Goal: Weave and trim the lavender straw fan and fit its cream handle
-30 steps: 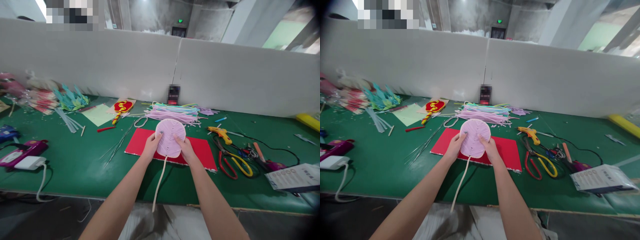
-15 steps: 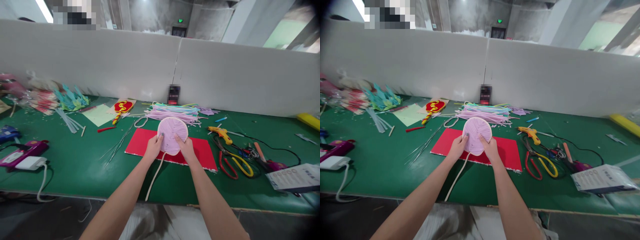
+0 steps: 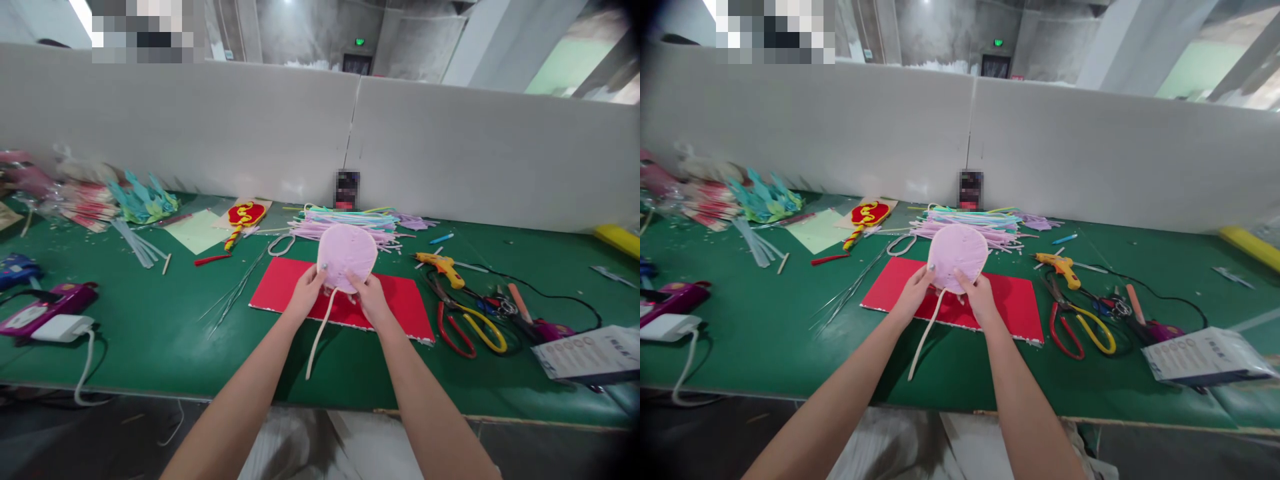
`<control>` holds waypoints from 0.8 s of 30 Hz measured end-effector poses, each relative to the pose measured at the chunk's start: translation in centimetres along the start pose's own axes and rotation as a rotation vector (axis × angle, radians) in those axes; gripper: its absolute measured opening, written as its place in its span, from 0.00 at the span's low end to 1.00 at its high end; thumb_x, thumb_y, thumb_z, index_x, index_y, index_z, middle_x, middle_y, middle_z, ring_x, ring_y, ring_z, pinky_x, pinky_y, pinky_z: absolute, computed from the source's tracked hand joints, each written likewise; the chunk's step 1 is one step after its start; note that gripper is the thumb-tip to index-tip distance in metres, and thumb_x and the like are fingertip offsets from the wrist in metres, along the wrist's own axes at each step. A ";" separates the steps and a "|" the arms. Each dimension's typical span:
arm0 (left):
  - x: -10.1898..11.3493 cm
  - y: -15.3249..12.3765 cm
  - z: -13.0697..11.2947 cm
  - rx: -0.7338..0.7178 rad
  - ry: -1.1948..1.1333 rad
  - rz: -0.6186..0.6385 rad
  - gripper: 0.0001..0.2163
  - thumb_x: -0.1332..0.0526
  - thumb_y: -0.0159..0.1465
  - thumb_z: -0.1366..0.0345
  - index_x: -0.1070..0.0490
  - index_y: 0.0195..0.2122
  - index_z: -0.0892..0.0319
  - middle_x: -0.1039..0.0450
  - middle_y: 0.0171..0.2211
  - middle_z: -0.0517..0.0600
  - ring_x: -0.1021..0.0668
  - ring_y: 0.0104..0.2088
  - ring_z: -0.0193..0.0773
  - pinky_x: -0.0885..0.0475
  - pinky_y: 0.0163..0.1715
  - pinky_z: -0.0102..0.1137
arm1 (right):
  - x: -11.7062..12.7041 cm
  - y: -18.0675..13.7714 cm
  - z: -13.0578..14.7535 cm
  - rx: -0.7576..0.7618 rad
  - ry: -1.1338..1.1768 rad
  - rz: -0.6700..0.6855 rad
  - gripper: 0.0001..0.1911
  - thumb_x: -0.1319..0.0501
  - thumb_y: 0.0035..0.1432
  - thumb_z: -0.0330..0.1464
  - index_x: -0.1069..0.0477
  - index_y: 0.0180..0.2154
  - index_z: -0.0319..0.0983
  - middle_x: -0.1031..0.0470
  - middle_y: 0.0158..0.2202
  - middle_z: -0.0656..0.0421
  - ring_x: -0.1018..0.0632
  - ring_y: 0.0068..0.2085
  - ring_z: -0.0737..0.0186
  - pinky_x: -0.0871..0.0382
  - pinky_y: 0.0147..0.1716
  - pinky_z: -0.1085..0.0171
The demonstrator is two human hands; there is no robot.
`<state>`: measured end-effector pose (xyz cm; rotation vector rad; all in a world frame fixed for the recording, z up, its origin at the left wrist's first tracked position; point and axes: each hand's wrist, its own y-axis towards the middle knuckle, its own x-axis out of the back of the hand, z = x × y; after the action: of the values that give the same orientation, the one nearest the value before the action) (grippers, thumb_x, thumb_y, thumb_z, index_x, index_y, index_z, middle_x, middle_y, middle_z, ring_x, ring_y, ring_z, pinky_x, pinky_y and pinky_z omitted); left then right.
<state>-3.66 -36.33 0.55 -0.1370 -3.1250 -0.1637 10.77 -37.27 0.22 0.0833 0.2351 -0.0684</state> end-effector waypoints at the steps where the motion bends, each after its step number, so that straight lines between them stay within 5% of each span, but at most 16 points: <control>1: -0.2 -0.1 -0.1 0.001 0.001 0.047 0.19 0.43 0.54 0.50 0.30 0.34 0.62 0.28 0.27 0.49 0.28 0.25 0.33 0.32 0.29 0.30 | 0.2 0.2 0.0 0.008 0.020 -0.036 0.15 0.35 0.44 0.42 0.31 0.23 0.37 0.32 0.14 0.65 0.37 0.13 0.72 0.46 0.10 0.69; 6: -0.6 -0.7 -0.6 0.002 0.031 0.199 0.12 0.37 0.51 0.58 0.29 0.29 0.62 0.28 0.23 0.47 0.27 0.21 0.32 0.32 0.25 0.28 | 0.6 0.6 0.2 0.027 0.068 -0.097 0.13 0.35 0.44 0.41 0.32 0.23 0.37 0.33 0.15 0.65 0.38 0.14 0.72 0.45 0.12 0.69; 15: 0.2 -0.7 -1.0 -0.011 -0.001 0.248 0.11 0.44 0.59 0.58 0.31 0.32 0.61 0.27 0.26 0.47 0.27 0.20 0.30 0.30 0.24 0.27 | -0.1 -0.3 1.1 -0.032 0.096 0.092 0.09 0.32 0.42 0.36 0.29 0.24 0.38 0.31 0.18 0.64 0.32 0.19 0.68 0.40 0.16 0.68; 24: 0.3 -0.8 -1.5 -0.092 0.076 0.258 0.09 0.44 0.58 0.60 0.31 0.28 0.60 0.30 0.21 0.45 0.28 0.21 0.30 0.33 0.25 0.25 | -0.3 -0.5 1.3 -0.132 0.208 0.118 0.07 0.34 0.42 0.33 0.30 0.23 0.37 0.32 0.16 0.65 0.35 0.16 0.72 0.45 0.13 0.71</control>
<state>-4.00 -37.26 1.93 -0.5183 -2.9880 -0.2998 10.76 -37.86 1.55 -0.0274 0.4415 0.0738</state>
